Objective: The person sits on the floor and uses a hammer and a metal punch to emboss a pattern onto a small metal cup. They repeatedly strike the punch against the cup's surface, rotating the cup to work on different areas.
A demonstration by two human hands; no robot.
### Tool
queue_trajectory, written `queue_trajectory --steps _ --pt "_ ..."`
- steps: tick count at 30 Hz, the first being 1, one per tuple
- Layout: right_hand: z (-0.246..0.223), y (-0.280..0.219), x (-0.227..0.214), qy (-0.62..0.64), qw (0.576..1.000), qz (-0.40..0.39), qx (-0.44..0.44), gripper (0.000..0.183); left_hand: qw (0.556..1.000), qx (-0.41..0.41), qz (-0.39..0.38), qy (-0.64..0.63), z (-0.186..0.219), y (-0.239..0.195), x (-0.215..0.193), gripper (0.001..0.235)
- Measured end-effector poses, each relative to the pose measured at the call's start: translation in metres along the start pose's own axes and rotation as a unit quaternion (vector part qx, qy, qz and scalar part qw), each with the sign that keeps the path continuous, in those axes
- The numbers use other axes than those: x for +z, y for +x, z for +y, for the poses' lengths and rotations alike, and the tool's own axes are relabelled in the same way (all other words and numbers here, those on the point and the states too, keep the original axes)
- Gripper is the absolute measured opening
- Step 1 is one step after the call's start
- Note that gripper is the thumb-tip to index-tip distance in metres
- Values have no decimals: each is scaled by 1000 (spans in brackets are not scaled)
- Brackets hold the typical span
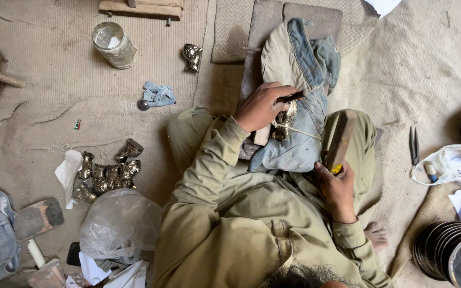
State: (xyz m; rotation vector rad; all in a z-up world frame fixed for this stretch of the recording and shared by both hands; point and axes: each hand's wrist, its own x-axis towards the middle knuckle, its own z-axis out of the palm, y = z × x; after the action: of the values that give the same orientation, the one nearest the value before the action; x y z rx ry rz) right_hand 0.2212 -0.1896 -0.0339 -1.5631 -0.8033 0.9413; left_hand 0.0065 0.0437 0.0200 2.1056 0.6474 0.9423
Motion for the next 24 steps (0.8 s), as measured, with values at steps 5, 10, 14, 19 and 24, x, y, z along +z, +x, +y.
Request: queue_trajectory --steps 5,10,14,19,24 --pt "10 0 2 47 999 2 12 37 999 -36 -26 9 7 7 6 34" --pt "-8 -17 5 51 998 21 4 48 999 2 30 -24 1 10 17 33" --pt "-32 -29 1 113 993 18 14 49 998 -19 19 -52 -1 5 17 32" --pt "-56 -43 -5 43 998 22 -44 44 995 55 68 -38 14 -6 12 29" --pt "-64 -37 -3 -4 999 32 13 50 994 57 92 -34 34 -17 -2 26"
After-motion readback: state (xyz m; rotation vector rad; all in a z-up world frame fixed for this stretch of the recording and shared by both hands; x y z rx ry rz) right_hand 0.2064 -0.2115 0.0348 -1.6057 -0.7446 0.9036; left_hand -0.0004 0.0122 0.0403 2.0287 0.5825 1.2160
